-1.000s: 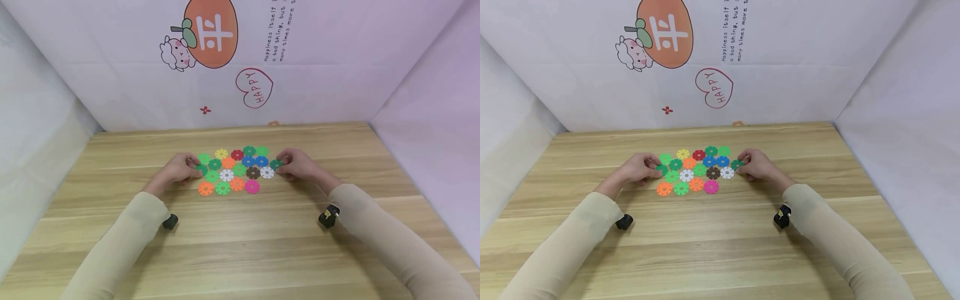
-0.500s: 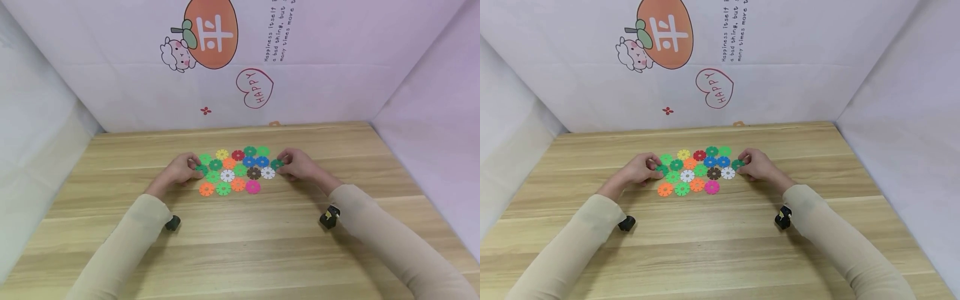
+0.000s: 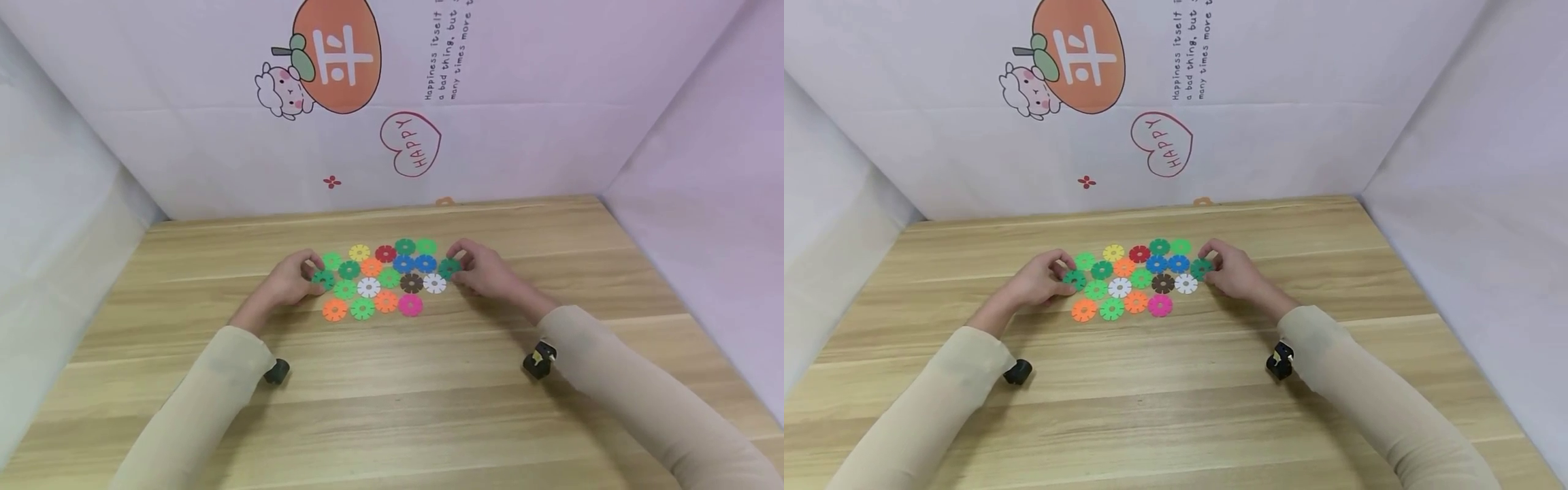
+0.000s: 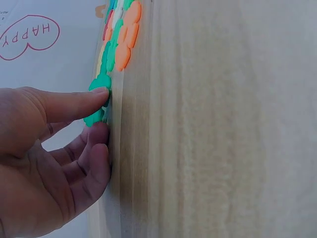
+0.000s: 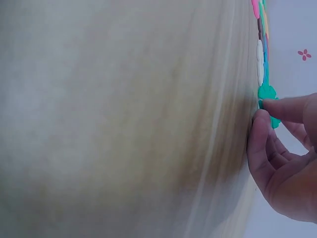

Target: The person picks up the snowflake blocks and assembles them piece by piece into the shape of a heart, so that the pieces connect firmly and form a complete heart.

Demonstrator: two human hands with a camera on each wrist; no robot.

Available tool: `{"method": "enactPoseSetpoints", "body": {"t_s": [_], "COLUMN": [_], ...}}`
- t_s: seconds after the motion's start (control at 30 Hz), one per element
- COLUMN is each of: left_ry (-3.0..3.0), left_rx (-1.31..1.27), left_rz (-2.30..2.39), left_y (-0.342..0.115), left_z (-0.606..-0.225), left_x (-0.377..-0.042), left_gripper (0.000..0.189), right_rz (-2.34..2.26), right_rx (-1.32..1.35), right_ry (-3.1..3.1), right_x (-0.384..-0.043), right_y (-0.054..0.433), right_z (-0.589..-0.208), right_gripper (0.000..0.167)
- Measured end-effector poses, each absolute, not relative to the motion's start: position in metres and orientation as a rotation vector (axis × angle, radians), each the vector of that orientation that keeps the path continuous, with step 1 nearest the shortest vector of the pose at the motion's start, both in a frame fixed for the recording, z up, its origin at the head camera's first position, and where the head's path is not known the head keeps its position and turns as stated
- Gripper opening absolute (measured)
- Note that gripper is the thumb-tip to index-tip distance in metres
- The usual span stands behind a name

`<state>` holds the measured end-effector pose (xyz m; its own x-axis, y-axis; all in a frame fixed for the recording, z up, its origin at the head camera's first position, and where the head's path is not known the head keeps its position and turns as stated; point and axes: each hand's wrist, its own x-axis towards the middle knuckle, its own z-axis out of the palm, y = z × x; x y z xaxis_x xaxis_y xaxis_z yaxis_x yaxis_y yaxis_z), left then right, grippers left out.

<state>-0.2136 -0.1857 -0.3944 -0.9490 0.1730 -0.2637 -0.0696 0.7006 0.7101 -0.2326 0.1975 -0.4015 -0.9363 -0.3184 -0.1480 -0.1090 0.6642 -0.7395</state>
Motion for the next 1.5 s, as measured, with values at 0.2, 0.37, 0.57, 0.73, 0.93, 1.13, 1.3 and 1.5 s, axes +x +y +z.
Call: {"method": "enactPoseSetpoints", "body": {"t_s": [0.2,0.37,0.57,0.73,0.93,1.13,1.3,1.5], "left_ry": [2.569,2.551,2.593,2.635,2.603,2.590,2.620,2.575], "left_rx": [0.089,0.061,0.057,0.172,0.280,0.340,0.448,0.602], "left_rz": [1.233,1.334,1.474,1.619,1.724,1.759,1.780,1.831], "left_y": [-0.191,-0.197,-0.197,-0.185,-0.166,-0.151,-0.141,-0.127], "left_z": [-0.398,-0.395,-0.391,-0.386,-0.377,-0.370,-0.366,-0.363], "left_x": [-0.210,-0.206,-0.200,-0.192,-0.184,-0.181,-0.178,-0.176], "left_gripper": [0.029,0.031,0.024,0.021,0.018,0.019,0.018,0.013], "right_rz": [-1.265,-1.381,-1.496,-1.544,-1.621,-1.691,-1.736,-1.764], "right_rx": [-0.322,-0.265,-0.139,-0.124,-0.186,-0.223,-0.275,-0.316], "right_ry": [2.567,2.508,2.375,2.302,2.252,2.217,2.189,2.156], "right_x": [-0.229,-0.226,-0.223,-0.216,-0.205,-0.197,-0.190,-0.184], "right_y": [0.202,0.209,0.212,0.206,0.194,0.182,0.172,0.158], "right_z": [-0.403,-0.400,-0.395,-0.386,-0.372,-0.361,-0.354,-0.347], "right_gripper": [0.028,0.032,0.035,0.035,0.025,0.023,0.021,0.018]}}
